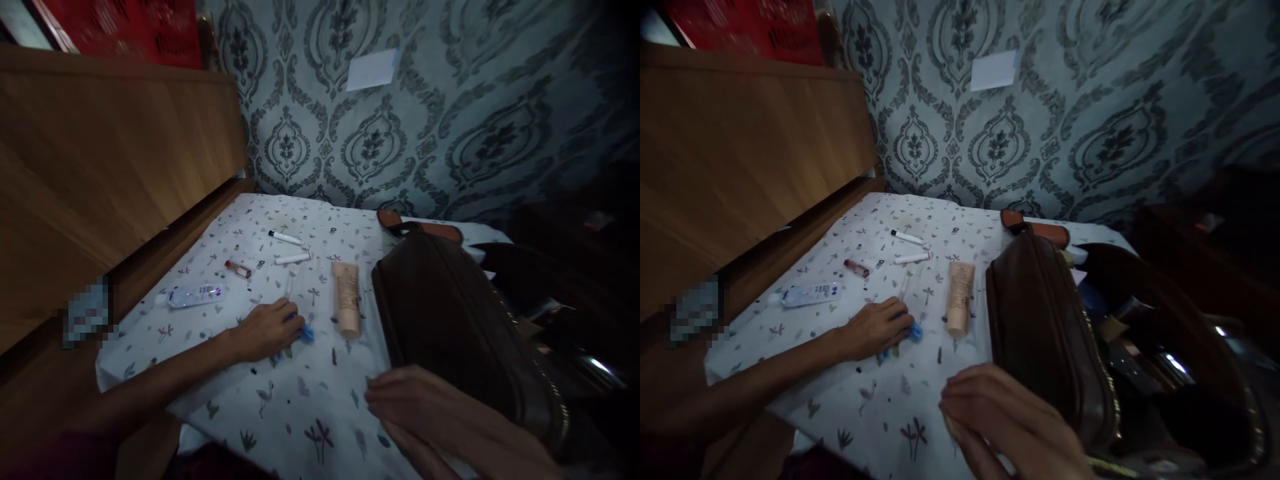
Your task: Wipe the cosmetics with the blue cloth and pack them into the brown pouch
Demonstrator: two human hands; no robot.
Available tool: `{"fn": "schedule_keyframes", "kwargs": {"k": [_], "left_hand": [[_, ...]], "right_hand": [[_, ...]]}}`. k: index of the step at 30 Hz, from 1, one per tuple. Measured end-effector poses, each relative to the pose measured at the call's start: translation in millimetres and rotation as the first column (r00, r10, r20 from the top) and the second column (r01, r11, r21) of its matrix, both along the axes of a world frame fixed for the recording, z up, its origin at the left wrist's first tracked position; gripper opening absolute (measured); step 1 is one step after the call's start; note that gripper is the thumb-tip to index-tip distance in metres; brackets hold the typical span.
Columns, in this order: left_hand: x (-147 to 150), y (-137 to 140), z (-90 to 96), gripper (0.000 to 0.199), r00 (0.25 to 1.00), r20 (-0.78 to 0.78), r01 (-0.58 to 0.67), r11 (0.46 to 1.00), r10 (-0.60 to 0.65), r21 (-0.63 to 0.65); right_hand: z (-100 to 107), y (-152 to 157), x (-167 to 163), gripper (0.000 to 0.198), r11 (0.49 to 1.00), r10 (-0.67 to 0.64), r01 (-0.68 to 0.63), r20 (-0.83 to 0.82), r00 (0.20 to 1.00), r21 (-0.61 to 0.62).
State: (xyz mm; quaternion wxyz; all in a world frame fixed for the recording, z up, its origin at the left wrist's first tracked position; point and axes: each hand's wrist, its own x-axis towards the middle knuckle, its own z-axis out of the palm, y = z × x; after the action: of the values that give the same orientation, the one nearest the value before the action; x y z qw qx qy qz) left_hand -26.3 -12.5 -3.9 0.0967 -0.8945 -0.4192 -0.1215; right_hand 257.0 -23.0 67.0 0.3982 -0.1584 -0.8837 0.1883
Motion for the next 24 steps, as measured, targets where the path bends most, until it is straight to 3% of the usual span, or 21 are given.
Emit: {"fn": "schedule_keyframes", "kwargs": {"k": [3, 5, 8, 10, 16, 20, 24], "left_hand": [[-25.2, 8.3, 8.7, 0.017, 0.995, 0.041, -0.087, 0.996, 0.086, 0.026], [-46.5, 17.0, 17.0, 0.020, 0.970, 0.100, -0.224, 0.974, 0.222, 0.011], [-80.4, 32.5, 23.3, 0.026, 0.834, 0.167, -0.522, 0.850, 0.525, -0.069], [-99.0, 41.6, 20.6, 0.029, 0.773, 0.166, -0.607, 0.790, 0.613, -0.088], [-120.2, 51.4, 4.6, 0.032, 0.737, 0.108, -0.653, 0.744, 0.667, -0.142], [-114.9, 57.3, 16.9, 0.033, 0.757, 0.041, -0.641, 0.753, 0.652, -0.147], [-86.9, 75.9, 33.6, 0.032, 0.786, 0.010, -0.614, 0.782, 0.618, -0.108]], "right_hand": [[1.3, -0.8, -32.1, 0.014, 0.992, 0.090, -0.086, 0.032, 0.995, -0.096], [-3.6, 0.4, -49.3, 0.016, 0.983, 0.098, -0.087, 0.061, 0.993, -0.162], [-14.0, 8.3, -73.2, 0.021, 0.957, 0.089, -0.052, 0.121, 0.989, -0.285], [-21.0, 17.1, -89.1, 0.021, 0.923, 0.089, -0.020, 0.162, 0.983, -0.384], [-54.7, 37.7, -117.0, 0.019, 0.827, -0.011, 0.065, 0.100, 0.995, -0.558], [-78.0, 35.8, -114.2, 0.021, 0.763, -0.081, 0.088, 0.040, 0.996, -0.640], [-87.9, 34.5, -112.5, 0.023, 0.694, -0.104, 0.043, -0.040, 0.994, -0.719]]}}
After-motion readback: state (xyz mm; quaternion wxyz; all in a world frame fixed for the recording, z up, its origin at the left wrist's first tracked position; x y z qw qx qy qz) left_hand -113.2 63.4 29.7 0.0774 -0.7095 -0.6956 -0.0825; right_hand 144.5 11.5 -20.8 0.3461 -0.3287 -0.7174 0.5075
